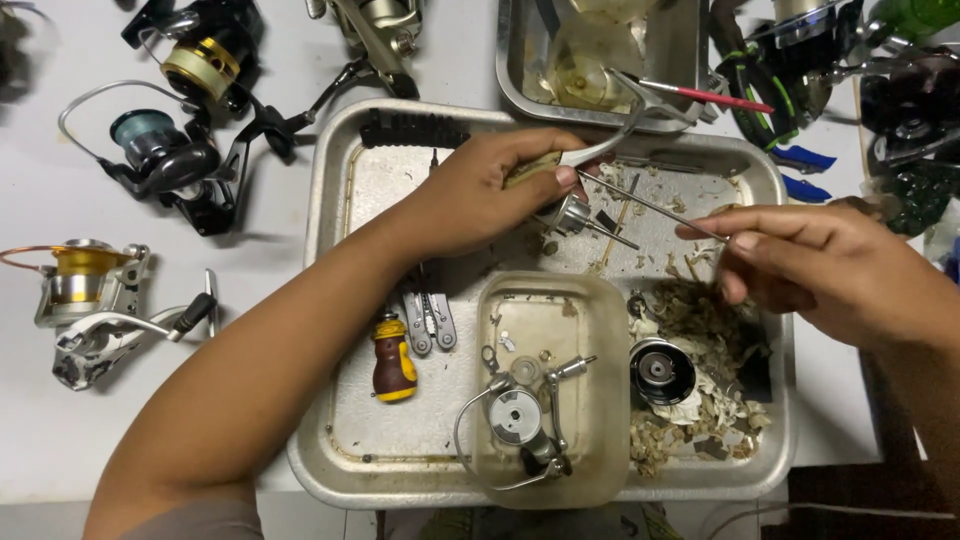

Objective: Lubricating and maintaining the internal bearings and components of a fishing reel using a screwdriver and brush.

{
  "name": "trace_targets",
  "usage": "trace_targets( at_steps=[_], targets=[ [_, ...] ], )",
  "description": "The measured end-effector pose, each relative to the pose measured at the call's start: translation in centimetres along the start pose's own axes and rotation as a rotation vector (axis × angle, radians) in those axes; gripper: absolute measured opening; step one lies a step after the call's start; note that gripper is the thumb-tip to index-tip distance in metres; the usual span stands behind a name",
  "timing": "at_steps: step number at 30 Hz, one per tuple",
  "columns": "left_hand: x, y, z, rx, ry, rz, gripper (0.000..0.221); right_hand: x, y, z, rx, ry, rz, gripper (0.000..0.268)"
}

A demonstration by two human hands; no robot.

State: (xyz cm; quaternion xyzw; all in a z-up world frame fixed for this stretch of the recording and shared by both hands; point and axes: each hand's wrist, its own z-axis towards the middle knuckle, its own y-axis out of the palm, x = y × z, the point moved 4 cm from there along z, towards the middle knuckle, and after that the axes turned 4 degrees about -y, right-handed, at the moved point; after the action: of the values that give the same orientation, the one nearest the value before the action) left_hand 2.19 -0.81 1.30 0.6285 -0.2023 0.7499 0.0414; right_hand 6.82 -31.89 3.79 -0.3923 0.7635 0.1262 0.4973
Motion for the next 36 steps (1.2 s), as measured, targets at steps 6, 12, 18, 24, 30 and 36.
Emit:
trace_targets(
  at_steps=[6, 12, 18, 24, 30, 36],
  targets=[
    [-0.3, -0.6, 0.1, 0.092, -0.010, -0.017, 0.041, -3.4, 4.2, -2.5, 0.344, -0.898, -1.540, 0.038],
    [0.3, -1.0, -0.1, 0.157, 0.137, 0.049, 0.030, -6.2, 5.3, -1.7, 0.258, -0.729, -0.926, 0.032],
    [1.0, -0.6, -0.4, 0.082, 0.226, 0.030, 0.027, -1.3, 2.4, 0.0, 0.072, -0.063, 0.039, 0.041],
    [1.1, -0.8, -0.2, 0.082, 0.226, 0.042, 0.028, -3.6, 5.0, -2.6, 0.273, -0.925, -1.644, 0.055],
    [2.1, -0.3, -0.5, 0.026, 0.242, 0.050, 0.023, -1.3, 3.6, 0.4, -0.050, 0.085, 0.067, 0.046],
    [1.3, -0.4, -0.3, 0.065, 0.202, 0.080, 0.024, -3.2, 5.4, -2.9, 0.360, -0.872, -1.940, 0.057]
  ],
)
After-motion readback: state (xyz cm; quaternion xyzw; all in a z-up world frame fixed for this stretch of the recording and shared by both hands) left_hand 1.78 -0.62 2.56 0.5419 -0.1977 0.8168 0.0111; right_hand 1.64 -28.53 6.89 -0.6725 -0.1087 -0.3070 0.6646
